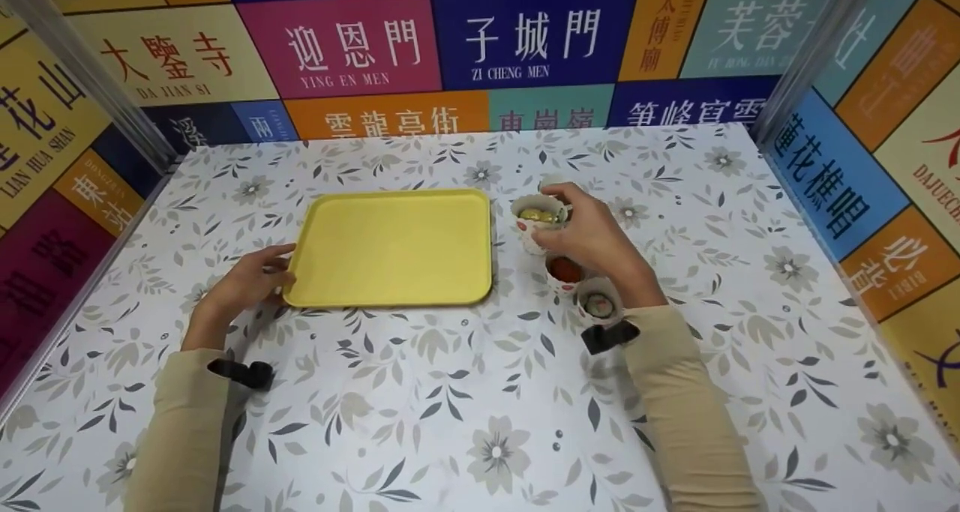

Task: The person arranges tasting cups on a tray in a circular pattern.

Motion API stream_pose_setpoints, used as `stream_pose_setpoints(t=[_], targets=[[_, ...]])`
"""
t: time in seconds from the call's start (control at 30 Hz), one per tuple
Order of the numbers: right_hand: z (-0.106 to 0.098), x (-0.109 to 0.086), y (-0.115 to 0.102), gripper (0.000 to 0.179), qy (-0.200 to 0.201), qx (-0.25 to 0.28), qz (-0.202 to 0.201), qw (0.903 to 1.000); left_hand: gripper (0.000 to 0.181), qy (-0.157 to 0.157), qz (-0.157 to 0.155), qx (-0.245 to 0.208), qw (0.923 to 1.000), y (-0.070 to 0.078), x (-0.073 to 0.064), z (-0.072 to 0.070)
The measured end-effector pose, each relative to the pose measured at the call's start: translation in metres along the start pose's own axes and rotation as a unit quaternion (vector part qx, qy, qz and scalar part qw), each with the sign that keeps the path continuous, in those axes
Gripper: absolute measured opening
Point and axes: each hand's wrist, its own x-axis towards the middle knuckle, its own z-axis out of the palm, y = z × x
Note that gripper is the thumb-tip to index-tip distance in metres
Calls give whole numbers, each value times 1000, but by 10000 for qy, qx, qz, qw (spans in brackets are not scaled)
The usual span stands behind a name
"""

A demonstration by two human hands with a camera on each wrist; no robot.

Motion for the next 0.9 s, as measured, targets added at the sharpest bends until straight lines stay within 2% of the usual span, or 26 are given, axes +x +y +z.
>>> stream_pose_setpoints(t=[0.13, 0.3, 0.5, 0.9], targets=[[8, 11, -14, 67, -69, 6, -128, 9999, 60, 68, 97, 65, 9999, 0, -2, -1], [19, 25, -29, 68, -265, 154, -50, 9995, 60, 18, 144, -198, 9997, 2, -6, -1], [31, 41, -47, 69, -425, -2, 59, 9991, 60, -15, 92, -257, 9996, 1, -6, 3], [48, 76, -82, 71, -446, -58, -215, 9988, 60, -15, 11, -207, 9998, 2, -5, 1]])
